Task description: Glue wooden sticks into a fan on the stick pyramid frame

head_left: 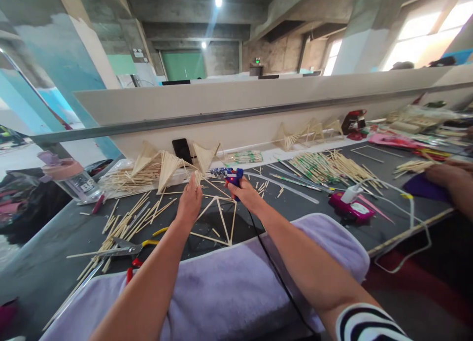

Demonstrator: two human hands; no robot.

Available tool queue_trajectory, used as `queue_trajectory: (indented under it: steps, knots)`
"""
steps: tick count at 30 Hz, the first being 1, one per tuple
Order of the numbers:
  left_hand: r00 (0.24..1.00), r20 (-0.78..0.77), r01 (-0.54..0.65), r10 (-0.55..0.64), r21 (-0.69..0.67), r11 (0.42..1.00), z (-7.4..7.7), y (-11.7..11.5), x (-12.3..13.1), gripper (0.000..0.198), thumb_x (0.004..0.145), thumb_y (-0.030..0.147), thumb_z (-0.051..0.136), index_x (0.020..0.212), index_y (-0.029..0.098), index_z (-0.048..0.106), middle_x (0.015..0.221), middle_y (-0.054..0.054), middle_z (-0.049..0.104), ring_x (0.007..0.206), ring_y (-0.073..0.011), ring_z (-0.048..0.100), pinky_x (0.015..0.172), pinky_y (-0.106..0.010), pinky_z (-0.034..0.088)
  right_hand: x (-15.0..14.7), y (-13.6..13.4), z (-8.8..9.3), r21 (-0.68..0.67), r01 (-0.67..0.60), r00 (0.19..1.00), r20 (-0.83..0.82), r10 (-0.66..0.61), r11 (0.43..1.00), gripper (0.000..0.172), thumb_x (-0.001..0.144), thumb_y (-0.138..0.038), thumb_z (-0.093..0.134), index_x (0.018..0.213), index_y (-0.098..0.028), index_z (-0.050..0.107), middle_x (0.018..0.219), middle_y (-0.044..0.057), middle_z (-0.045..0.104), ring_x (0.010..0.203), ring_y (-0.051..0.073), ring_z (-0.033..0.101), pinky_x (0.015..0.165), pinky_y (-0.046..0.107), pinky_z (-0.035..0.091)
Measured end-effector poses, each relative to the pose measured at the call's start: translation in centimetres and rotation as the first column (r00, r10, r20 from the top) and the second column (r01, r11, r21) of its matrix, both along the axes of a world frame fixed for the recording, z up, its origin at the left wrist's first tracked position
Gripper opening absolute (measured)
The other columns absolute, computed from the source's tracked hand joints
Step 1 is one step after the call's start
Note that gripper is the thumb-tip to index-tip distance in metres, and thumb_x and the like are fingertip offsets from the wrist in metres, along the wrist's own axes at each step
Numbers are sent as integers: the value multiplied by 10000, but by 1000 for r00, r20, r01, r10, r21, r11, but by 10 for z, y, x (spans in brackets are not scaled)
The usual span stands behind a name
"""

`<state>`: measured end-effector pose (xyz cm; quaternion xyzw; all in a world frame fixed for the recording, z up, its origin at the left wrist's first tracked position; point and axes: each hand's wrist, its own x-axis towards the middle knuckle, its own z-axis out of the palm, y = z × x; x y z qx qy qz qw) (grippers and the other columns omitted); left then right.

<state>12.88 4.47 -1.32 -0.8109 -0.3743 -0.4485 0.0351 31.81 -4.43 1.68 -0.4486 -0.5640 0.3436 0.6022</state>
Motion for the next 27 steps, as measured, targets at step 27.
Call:
queue_trajectory:
  steps: [27]
  knots:
    - [1000,-20,-21,20,-24,1000,2,-1,2,526,888,268,353,1379,81,316,1346,-177,461,1183,-256,496,975,-391,415,-12,6,2,-50,158,973,177,-147,986,281,779,-295,534,1033,-174,516,678,4,554,595,155,527,559,281,437]
